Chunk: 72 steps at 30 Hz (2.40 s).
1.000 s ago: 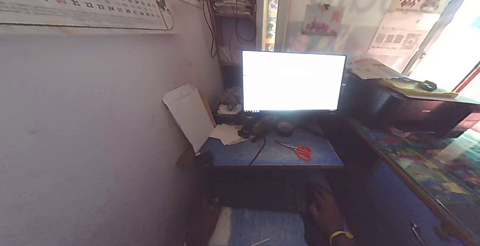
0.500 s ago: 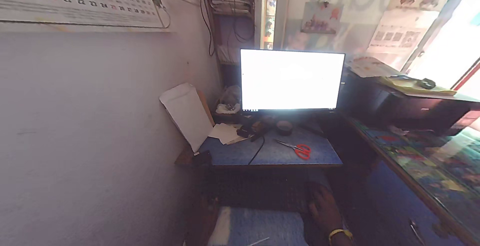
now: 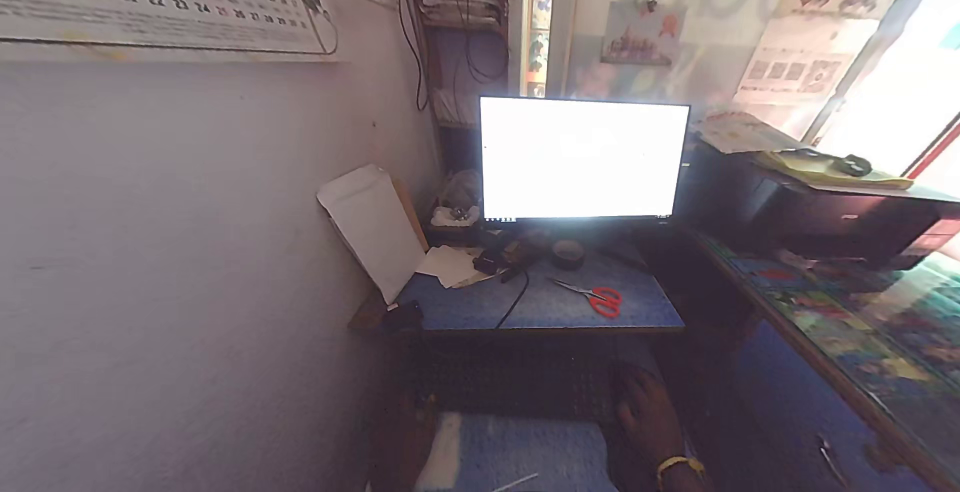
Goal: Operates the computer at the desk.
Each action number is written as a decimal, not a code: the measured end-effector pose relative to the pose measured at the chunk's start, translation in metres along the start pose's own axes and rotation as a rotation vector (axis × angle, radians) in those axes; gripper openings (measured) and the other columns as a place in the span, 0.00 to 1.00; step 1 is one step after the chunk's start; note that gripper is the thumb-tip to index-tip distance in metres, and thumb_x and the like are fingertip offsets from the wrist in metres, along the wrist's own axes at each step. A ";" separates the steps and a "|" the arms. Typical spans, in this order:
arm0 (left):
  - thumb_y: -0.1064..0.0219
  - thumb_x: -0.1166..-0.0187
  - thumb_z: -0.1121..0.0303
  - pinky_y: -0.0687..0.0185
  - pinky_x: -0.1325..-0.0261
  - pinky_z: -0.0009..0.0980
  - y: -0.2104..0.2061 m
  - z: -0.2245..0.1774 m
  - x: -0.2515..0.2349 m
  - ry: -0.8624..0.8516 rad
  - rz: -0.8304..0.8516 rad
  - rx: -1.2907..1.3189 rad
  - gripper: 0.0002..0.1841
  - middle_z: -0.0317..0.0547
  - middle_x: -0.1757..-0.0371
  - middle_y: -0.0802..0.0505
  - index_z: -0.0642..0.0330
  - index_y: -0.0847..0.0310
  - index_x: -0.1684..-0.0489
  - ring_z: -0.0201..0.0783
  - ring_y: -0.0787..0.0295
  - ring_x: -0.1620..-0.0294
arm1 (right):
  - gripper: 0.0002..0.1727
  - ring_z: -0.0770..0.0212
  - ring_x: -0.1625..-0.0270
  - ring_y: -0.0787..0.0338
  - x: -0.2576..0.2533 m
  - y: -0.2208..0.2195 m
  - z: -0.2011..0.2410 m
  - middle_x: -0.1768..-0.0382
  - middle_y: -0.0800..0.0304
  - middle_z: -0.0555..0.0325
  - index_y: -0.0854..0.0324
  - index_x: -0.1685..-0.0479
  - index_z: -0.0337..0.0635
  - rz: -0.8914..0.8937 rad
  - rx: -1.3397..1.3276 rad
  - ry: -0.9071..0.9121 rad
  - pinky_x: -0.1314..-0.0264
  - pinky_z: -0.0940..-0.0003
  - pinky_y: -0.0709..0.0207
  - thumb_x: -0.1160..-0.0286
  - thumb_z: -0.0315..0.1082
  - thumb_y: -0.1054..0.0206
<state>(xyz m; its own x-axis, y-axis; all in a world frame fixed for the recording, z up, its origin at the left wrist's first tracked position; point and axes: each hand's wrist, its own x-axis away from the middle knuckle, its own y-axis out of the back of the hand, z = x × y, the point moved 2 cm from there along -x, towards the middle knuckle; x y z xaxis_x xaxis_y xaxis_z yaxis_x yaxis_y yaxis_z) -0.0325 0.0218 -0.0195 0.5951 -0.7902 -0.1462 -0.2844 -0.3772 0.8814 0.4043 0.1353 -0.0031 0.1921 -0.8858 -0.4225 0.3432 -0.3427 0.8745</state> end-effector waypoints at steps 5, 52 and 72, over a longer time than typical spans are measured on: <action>0.46 0.13 0.44 0.28 0.23 0.60 0.001 0.000 0.000 -0.004 0.001 0.004 0.34 0.71 0.26 0.18 0.69 0.24 0.26 0.66 0.22 0.23 | 0.27 0.43 0.25 0.17 -0.001 -0.001 -0.001 0.26 0.15 0.51 0.10 0.35 0.48 -0.037 0.005 0.022 0.25 0.44 0.22 0.35 0.46 0.36; 0.49 0.11 0.53 0.47 0.11 0.60 0.022 -0.080 0.040 -0.482 0.099 -0.111 0.26 0.61 0.16 0.24 0.62 0.20 0.26 0.63 0.34 0.13 | 0.33 0.37 0.23 0.19 -0.007 0.008 0.007 0.25 0.17 0.42 0.17 0.27 0.42 0.056 0.005 0.003 0.22 0.40 0.26 0.36 0.45 0.31; 0.48 0.11 0.49 0.46 0.09 0.53 -0.064 -0.133 0.068 -0.907 0.137 0.116 0.23 0.44 0.11 0.28 0.46 0.13 0.31 0.47 0.39 0.08 | 0.35 0.35 0.23 0.20 -0.004 0.007 0.002 0.24 0.19 0.39 0.21 0.23 0.42 0.079 -0.028 -0.081 0.22 0.38 0.26 0.35 0.45 0.30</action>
<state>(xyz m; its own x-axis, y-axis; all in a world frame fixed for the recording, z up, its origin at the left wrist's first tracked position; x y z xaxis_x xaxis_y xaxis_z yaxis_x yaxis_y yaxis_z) 0.1261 0.0564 -0.0265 -0.2520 -0.8886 -0.3832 -0.4117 -0.2599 0.8735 0.4047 0.1357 0.0053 0.1447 -0.9326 -0.3305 0.3561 -0.2625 0.8968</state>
